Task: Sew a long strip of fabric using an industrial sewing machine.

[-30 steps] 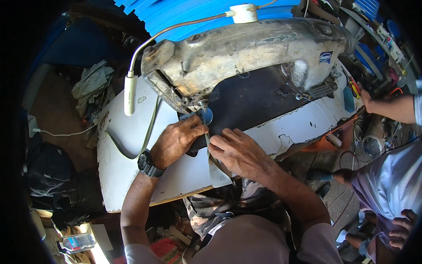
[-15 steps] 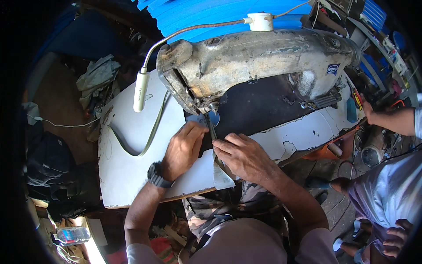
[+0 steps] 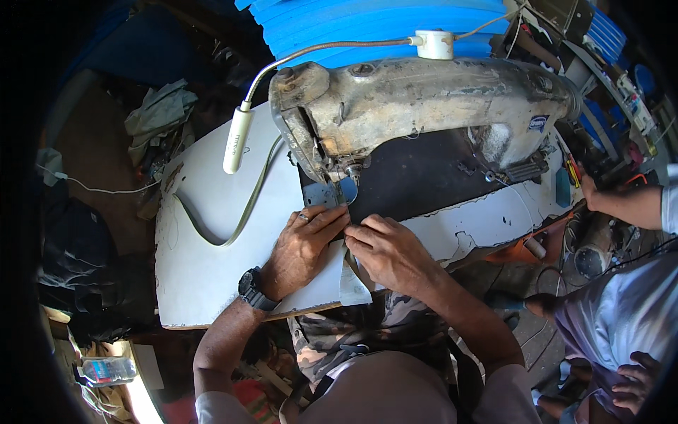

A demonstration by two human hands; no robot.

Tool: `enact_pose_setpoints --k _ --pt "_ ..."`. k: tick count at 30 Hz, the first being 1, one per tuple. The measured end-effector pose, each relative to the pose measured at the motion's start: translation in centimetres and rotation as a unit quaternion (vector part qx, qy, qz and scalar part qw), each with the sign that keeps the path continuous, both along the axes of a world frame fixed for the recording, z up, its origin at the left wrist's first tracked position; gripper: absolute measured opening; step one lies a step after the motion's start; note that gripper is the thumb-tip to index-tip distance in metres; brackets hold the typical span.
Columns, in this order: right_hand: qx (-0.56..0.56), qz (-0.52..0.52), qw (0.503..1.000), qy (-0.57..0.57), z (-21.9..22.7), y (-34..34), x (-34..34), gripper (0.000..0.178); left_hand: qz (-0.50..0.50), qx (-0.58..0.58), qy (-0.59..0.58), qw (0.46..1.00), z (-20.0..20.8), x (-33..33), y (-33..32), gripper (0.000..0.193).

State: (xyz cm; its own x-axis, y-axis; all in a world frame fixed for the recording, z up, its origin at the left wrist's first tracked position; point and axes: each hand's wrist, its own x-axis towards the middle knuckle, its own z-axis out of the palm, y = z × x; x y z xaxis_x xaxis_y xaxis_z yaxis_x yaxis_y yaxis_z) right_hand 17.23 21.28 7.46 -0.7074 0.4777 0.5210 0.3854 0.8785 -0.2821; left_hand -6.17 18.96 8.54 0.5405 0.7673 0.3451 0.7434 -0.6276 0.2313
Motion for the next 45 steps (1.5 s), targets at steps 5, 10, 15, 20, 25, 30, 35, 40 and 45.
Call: enact_pose_setpoints --k 5,10,15,20,25,30,35,40,45 --pt "0.034 -0.026 0.998 0.035 0.0 -0.2 0.1 0.034 0.057 0.001 -0.102 0.993 0.2 -0.6 -0.1 0.051" --pt "0.011 -0.011 0.999 0.046 -0.5 0.2 0.1 0.035 0.029 -0.011 -0.061 0.998 0.0 0.0 0.1 0.051" --pt "0.001 -0.002 1.000 -0.008 -0.4 0.1 0.1 0.036 0.008 0.007 0.052 0.999 0.1 -0.1 0.2 0.050" --pt "0.020 -0.016 1.000 -0.012 -0.1 -0.4 0.0 0.032 0.004 -0.004 0.026 1.000 -0.2 -0.3 0.1 0.047" --pt "0.011 -0.012 1.000 -0.007 -0.3 -0.3 -0.1 0.028 0.014 0.018 0.040 0.999 -0.3 0.1 -0.1 0.044" --pt "0.008 -0.021 1.000 -0.011 0.0 -0.2 -0.2 0.028 0.044 0.013 0.048 0.998 -0.2 0.5 -0.2 0.045" --pt "0.002 -0.037 0.999 -0.031 -0.2 0.0 -0.4 0.029 0.059 0.024 0.049 0.997 -0.2 0.9 0.0 0.048" --pt "-0.007 -0.052 0.997 -0.055 -0.3 0.1 -0.5 0.031 0.093 0.029 0.022 0.995 -0.3 0.7 -0.2 0.052" --pt "-0.012 -0.069 0.995 -0.065 -0.4 0.5 -0.7 0.033 0.107 0.031 0.009 0.994 -0.1 0.5 -0.9 0.048"
